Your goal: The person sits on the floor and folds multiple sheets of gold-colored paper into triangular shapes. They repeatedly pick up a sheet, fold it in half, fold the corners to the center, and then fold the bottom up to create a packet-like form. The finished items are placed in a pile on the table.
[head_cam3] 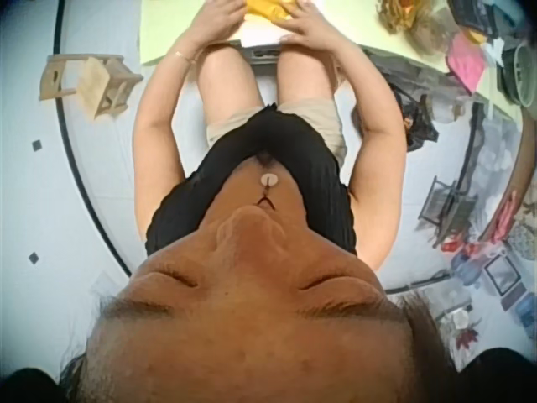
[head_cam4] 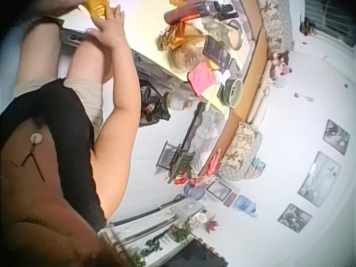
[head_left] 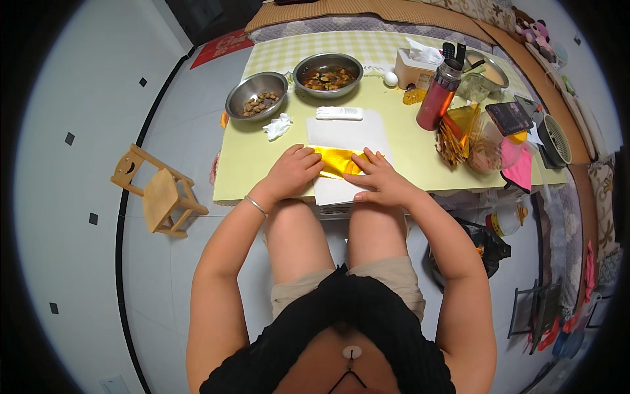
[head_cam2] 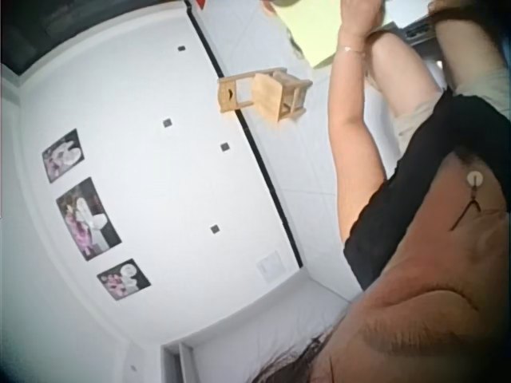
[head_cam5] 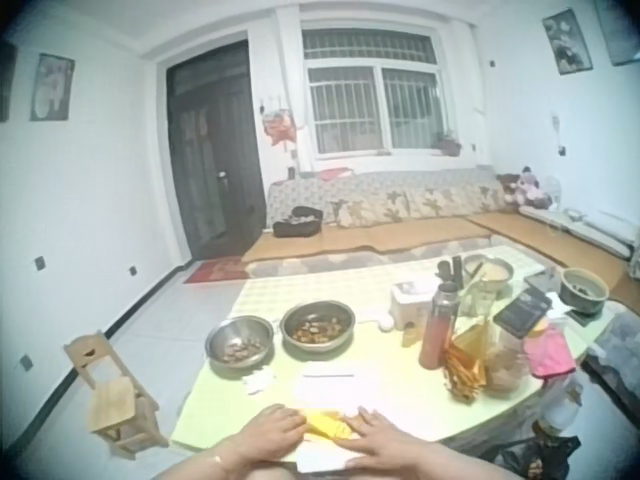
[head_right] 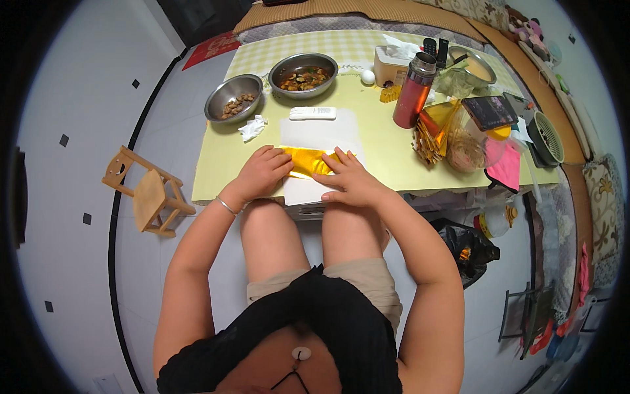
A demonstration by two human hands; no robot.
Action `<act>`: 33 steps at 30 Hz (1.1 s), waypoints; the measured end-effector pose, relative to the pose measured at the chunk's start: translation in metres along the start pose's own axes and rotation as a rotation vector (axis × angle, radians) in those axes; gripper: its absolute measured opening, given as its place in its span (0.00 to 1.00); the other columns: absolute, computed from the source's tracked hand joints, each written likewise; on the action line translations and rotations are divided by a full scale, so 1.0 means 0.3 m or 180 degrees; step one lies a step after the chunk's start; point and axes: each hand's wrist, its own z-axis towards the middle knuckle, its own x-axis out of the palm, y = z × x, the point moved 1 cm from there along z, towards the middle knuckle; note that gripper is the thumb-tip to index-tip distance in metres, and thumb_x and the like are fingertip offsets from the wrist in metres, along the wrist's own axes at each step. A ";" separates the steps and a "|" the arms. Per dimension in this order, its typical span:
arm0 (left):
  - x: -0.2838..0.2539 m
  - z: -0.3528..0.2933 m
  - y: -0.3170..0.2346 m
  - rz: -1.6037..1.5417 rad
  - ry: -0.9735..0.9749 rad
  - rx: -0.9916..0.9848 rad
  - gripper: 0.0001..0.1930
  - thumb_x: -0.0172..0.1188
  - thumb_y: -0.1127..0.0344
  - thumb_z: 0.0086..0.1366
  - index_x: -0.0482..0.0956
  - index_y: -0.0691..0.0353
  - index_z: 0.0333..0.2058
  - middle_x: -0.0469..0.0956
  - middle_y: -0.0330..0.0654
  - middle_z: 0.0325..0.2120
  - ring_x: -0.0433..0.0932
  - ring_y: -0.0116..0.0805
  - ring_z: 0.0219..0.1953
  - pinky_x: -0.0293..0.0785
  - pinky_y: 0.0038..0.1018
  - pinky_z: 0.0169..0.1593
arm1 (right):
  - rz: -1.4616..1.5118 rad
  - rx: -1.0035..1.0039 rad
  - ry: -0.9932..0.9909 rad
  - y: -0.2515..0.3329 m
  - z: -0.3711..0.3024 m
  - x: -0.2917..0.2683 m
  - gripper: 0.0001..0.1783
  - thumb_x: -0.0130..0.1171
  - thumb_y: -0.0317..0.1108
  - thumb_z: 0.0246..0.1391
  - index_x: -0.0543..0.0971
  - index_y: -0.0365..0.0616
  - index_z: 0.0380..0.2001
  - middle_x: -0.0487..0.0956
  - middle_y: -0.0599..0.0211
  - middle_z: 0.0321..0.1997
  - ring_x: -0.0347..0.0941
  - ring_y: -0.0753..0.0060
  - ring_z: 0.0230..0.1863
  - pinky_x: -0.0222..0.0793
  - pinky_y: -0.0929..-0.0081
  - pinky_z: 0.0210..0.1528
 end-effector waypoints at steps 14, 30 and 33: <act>0.091 0.010 -0.090 -0.2245 -0.0147 -0.2172 0.17 0.70 0.69 0.57 0.82 0.65 0.46 0.78 0.42 0.31 0.77 0.35 0.34 0.75 0.29 0.41 | 0.0580 0.0705 -0.1910 0.094 0.067 0.124 0.11 0.71 0.34 0.45 0.80 0.38 0.25 0.81 0.50 0.50 0.75 0.47 0.53 0.68 0.55 0.60; 0.163 0.030 -0.086 -0.1551 -0.0614 -0.2229 0.22 0.69 0.72 0.54 0.80 0.67 0.49 0.78 0.42 0.24 0.74 0.42 0.33 0.73 0.36 0.41 | 0.0400 0.0885 -0.2306 0.106 0.088 0.158 0.09 0.66 0.27 0.42 0.74 0.39 0.19 0.79 0.46 0.49 0.73 0.45 0.51 0.67 0.53 0.59; 0.162 0.037 -0.089 -0.1429 -0.0644 -0.2196 0.22 0.69 0.72 0.54 0.80 0.67 0.49 0.77 0.42 0.24 0.74 0.43 0.33 0.72 0.37 0.41 | 0.0288 0.0794 -0.2292 0.114 0.090 0.147 0.07 0.65 0.26 0.43 0.77 0.38 0.26 0.78 0.48 0.49 0.73 0.45 0.51 0.68 0.54 0.58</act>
